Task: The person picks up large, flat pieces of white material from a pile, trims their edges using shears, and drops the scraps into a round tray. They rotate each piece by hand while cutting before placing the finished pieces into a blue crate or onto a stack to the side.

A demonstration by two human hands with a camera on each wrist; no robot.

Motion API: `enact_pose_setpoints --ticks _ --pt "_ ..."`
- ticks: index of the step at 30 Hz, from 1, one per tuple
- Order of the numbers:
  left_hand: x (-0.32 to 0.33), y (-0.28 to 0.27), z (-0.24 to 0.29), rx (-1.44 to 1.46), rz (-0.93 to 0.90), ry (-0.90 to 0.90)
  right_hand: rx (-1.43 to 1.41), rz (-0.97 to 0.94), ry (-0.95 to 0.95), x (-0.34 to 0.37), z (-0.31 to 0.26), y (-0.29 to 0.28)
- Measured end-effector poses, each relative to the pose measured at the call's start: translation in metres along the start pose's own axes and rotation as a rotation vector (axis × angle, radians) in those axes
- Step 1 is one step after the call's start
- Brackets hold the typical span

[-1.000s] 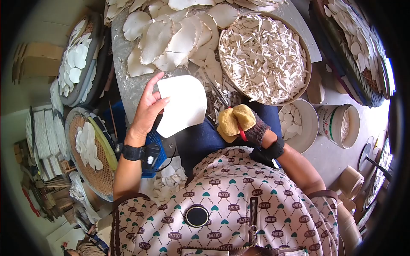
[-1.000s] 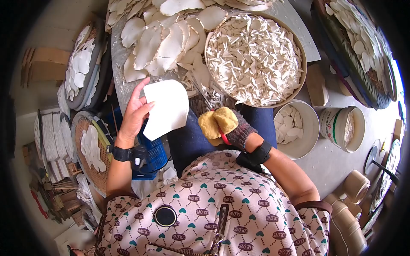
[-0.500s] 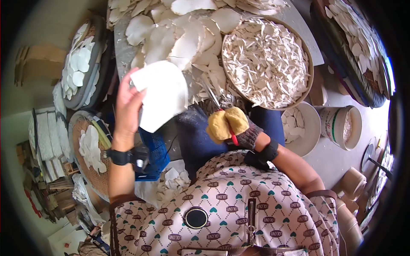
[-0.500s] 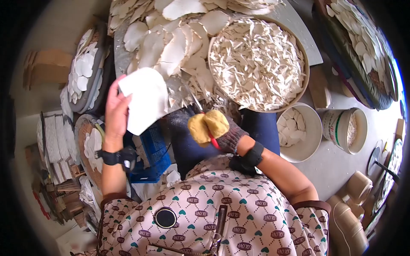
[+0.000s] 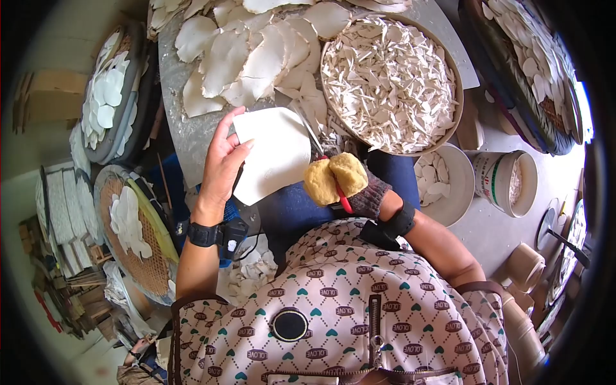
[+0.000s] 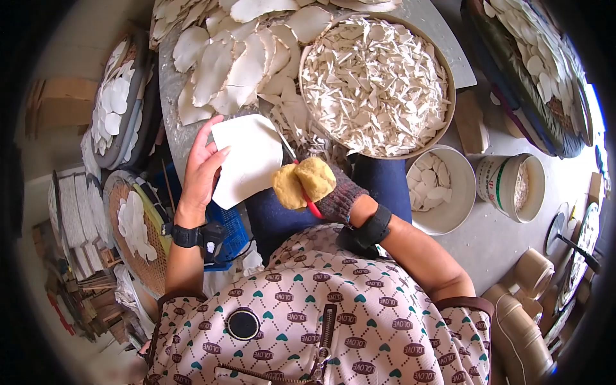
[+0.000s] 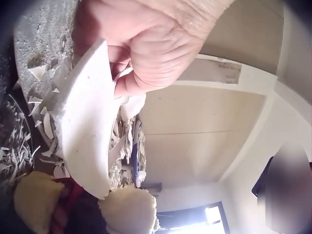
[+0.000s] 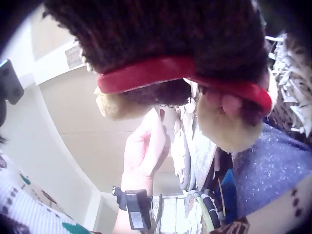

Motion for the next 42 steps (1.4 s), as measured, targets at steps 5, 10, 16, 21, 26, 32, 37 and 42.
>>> enact_pose_setpoints --ticks 5,10,16,21,26,32,37,42 --pt "-0.001 -0.002 -0.001 0.013 -0.028 -0.024 -0.252 0.010 -0.072 0.001 0.000 0.009" --pt "0.002 -0.001 -0.002 -0.009 -0.071 -0.062 0.743 0.113 0.025 0.008 -0.009 -0.002" --pt "0.014 -0.049 0.013 0.011 -0.102 -0.078 0.886 0.188 0.180 0.020 -0.007 -0.006" --pt "0.075 -0.241 0.135 -0.019 0.904 0.629 0.815 0.029 0.143 0.010 -0.011 0.001" --pt "0.023 -0.153 0.137 -0.331 0.484 0.431 0.588 0.081 0.292 -0.006 -0.001 0.000" --pt "-0.061 -0.005 0.004 -0.834 0.078 0.258 -0.012 0.245 0.380 -0.007 -0.031 0.045" --pt "-0.078 0.062 -0.029 -1.239 0.154 0.131 0.533 0.189 0.245 0.004 -0.041 0.050" --pt "-0.080 0.073 -0.032 -1.283 0.252 0.111 0.616 0.160 0.244 0.004 -0.041 0.047"
Point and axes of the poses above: each hand's wrist, its own x-axis away from the middle knuckle, its own y-axis out of the palm, z = x × y, the point moved 5 cm from there along -x, towards the middle knuckle, and after that the axes turned 11 degrees about -z, right-handed, at the moved point
